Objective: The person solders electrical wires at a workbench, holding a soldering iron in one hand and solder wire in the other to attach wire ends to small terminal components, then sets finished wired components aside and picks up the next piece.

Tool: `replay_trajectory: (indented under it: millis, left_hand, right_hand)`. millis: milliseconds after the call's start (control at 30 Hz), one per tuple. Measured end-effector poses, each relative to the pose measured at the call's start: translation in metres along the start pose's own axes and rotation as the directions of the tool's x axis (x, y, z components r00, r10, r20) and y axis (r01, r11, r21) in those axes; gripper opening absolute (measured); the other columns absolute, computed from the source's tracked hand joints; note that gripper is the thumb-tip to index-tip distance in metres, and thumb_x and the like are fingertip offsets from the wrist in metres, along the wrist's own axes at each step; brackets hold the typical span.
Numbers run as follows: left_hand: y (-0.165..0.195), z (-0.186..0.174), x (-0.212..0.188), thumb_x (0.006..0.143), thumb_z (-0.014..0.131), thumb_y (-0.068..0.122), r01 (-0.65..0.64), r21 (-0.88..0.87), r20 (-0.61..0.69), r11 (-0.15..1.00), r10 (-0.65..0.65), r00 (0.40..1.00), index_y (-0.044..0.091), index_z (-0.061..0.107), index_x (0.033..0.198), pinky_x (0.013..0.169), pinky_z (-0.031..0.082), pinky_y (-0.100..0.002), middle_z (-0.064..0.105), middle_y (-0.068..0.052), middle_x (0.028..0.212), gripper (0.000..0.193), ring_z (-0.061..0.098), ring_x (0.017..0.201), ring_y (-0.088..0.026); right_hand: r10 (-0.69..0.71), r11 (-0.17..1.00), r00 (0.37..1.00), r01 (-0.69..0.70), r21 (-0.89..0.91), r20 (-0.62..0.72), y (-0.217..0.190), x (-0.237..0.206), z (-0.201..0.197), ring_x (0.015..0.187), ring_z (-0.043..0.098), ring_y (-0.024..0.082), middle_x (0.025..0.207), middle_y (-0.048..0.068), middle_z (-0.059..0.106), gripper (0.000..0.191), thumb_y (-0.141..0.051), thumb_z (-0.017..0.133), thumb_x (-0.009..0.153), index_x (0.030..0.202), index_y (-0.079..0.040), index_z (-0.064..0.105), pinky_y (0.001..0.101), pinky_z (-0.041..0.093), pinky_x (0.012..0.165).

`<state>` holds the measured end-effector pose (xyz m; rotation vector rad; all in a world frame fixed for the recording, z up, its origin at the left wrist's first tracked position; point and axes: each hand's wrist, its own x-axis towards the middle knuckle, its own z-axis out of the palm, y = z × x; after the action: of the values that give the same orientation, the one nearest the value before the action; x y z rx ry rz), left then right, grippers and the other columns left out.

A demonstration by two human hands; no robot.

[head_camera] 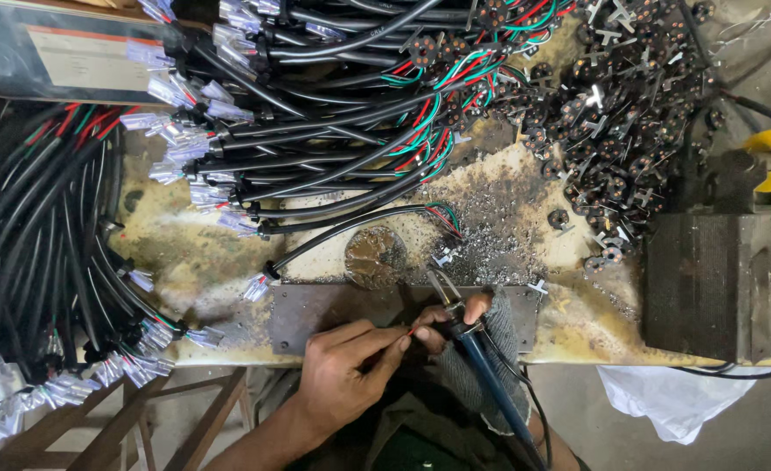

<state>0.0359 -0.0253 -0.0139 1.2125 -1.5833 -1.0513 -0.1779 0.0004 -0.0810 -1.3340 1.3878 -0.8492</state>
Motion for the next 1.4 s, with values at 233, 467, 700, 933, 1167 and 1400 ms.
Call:
replay_trajectory:
  millis: [233,467,700,933,1167,1400]
  left_hand:
    - [0.008,-0.009,0.016,0.088,0.075,0.015,0.194,0.362,-0.216,0.912,-0.121,0.969,0.007,0.07,0.081,0.047,0.049,-0.037,0.07,-0.007,0.071,0.012,0.066,0.052,-0.024]
    - [0.008,-0.016,0.035,0.087,0.074,0.021,0.261,0.433,-0.169,0.863,-0.207,0.964,0.008,0.07,0.076,0.054,0.052,-0.045,0.073,-0.012,0.073,0.017,0.069,0.06,-0.036]
    - [0.013,-0.021,0.023,0.083,0.076,0.018,0.244,0.266,-0.01,0.933,-0.25,0.968,0.008,0.071,0.076,0.051,0.052,-0.041,0.071,-0.011,0.068,0.014,0.068,0.055,-0.032]
    - [0.0,0.012,-0.012,0.09,0.075,0.011,0.214,0.131,-0.14,0.968,-0.196,0.971,0.009,0.07,0.083,0.046,0.051,-0.03,0.075,0.0,0.071,0.008,0.067,0.051,-0.018]
    - [0.008,0.014,-0.014,0.089,0.077,0.013,0.008,0.279,-0.17,0.96,0.042,0.985,0.004,0.074,0.095,0.053,0.051,-0.035,0.067,-0.006,0.071,0.011,0.066,0.057,-0.024]
    - [0.012,-0.031,0.015,0.087,0.074,0.019,0.301,0.126,0.347,0.945,-0.326,0.879,0.008,0.075,0.088,0.06,0.051,-0.043,0.069,-0.009,0.081,0.011,0.07,0.071,-0.03]
  right_hand:
    - [0.015,0.973,0.995,-0.037,-0.229,-0.096,-0.002,-0.003,0.009,0.075,0.066,0.008,0.086,0.001,0.071,0.045,-0.005,0.078,0.088,0.105,-0.014,0.038,0.0243,0.053,0.068]
    - [0.017,0.994,0.992,-0.03,-0.105,-0.122,-0.02,-0.008,0.009,0.068,0.066,0.009,0.082,0.002,0.071,0.049,-0.003,0.08,0.085,0.103,-0.013,0.035,0.0249,0.054,0.059]
    - [0.68,0.09,0.665,-0.494,0.865,0.309,-0.02,-0.004,0.002,0.082,0.07,0.028,0.093,0.018,0.066,0.043,-0.009,0.07,0.078,0.109,-0.004,0.04,0.043,0.063,0.083]
    - [-0.062,0.924,0.994,0.091,0.372,-0.091,-0.007,-0.017,0.021,0.086,0.066,0.022,0.099,0.012,0.067,0.034,-0.03,0.071,0.102,0.106,-0.003,0.051,0.0331,0.054,0.072]
    - [0.376,0.584,0.926,-0.259,0.769,0.027,0.01,-0.024,0.012,0.08,0.063,0.02,0.091,0.011,0.063,0.023,-0.024,0.059,0.103,0.095,-0.002,0.061,0.0354,0.054,0.072]
    - [0.212,0.558,0.949,-0.313,0.769,0.232,0.012,-0.015,0.002,0.083,0.063,0.021,0.093,0.012,0.062,0.04,-0.037,0.053,0.109,0.091,-0.002,0.06,0.0384,0.054,0.076]
